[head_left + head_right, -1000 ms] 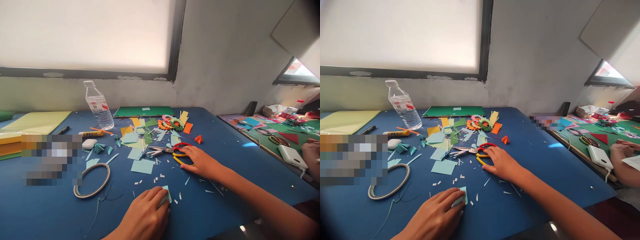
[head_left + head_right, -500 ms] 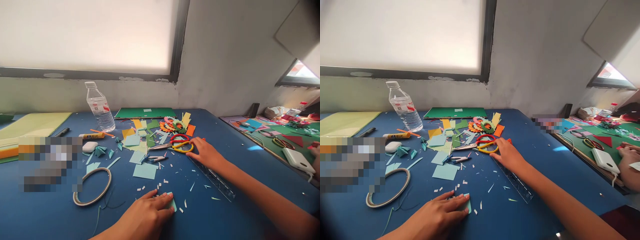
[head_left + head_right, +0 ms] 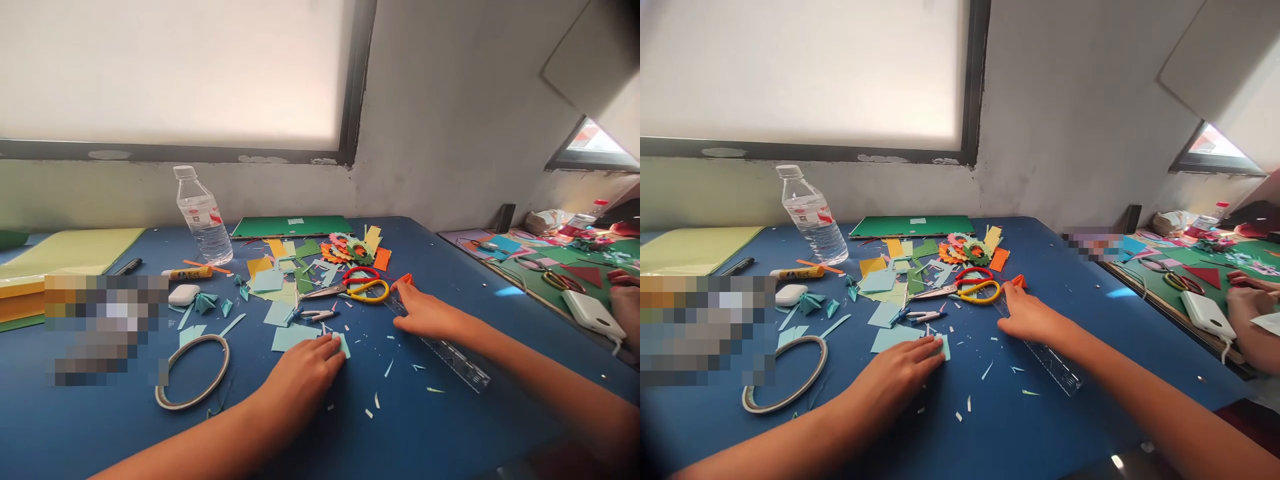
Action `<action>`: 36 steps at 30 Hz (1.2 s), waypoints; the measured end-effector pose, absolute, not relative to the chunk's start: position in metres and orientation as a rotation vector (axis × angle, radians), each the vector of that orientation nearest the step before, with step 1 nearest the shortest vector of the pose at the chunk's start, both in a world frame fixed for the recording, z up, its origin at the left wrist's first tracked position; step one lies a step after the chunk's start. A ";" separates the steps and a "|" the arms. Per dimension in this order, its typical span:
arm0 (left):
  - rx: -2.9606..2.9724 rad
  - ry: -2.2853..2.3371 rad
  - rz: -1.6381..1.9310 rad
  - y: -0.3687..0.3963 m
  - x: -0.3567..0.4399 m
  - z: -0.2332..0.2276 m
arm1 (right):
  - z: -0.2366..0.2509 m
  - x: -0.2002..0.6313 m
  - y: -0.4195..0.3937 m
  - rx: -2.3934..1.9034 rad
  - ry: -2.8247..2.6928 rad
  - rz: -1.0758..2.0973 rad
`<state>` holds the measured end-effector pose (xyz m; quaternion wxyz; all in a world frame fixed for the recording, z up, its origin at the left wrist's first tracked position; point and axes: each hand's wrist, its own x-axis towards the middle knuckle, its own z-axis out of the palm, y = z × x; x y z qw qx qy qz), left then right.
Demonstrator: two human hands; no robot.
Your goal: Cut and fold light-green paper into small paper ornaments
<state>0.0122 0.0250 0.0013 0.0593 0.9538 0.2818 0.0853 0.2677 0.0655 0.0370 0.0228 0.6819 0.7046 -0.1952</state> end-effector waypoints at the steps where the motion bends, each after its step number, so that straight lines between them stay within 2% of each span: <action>1: 2.888 0.869 0.264 0.032 0.014 0.003 | 0.037 0.272 0.063 2.100 2.185 -0.595; 7: 2.893 0.915 0.353 0.047 0.016 -0.001 | 0.035 0.325 0.026 1.981 2.212 -0.570; 12: 2.903 0.852 0.407 0.041 0.014 -0.004 | 0.032 0.330 0.000 1.690 2.570 -0.459; 16: 2.889 0.859 0.426 0.043 0.016 -0.006 | 0.026 0.297 0.027 1.370 2.876 -0.321; 20: 2.829 0.997 0.476 0.051 0.019 -0.011 | 0.015 0.278 0.062 1.011 3.033 -0.321; 25: 2.791 0.952 0.548 0.059 0.018 -0.013 | 0.003 0.274 0.074 0.866 3.115 -0.224; 30: 2.679 1.104 0.457 0.071 0.021 -0.004 | 0.001 0.275 0.074 0.829 3.125 -0.165; 36: 2.680 1.008 0.220 0.080 0.025 0.005 | 0.005 0.288 0.077 0.750 3.175 -0.176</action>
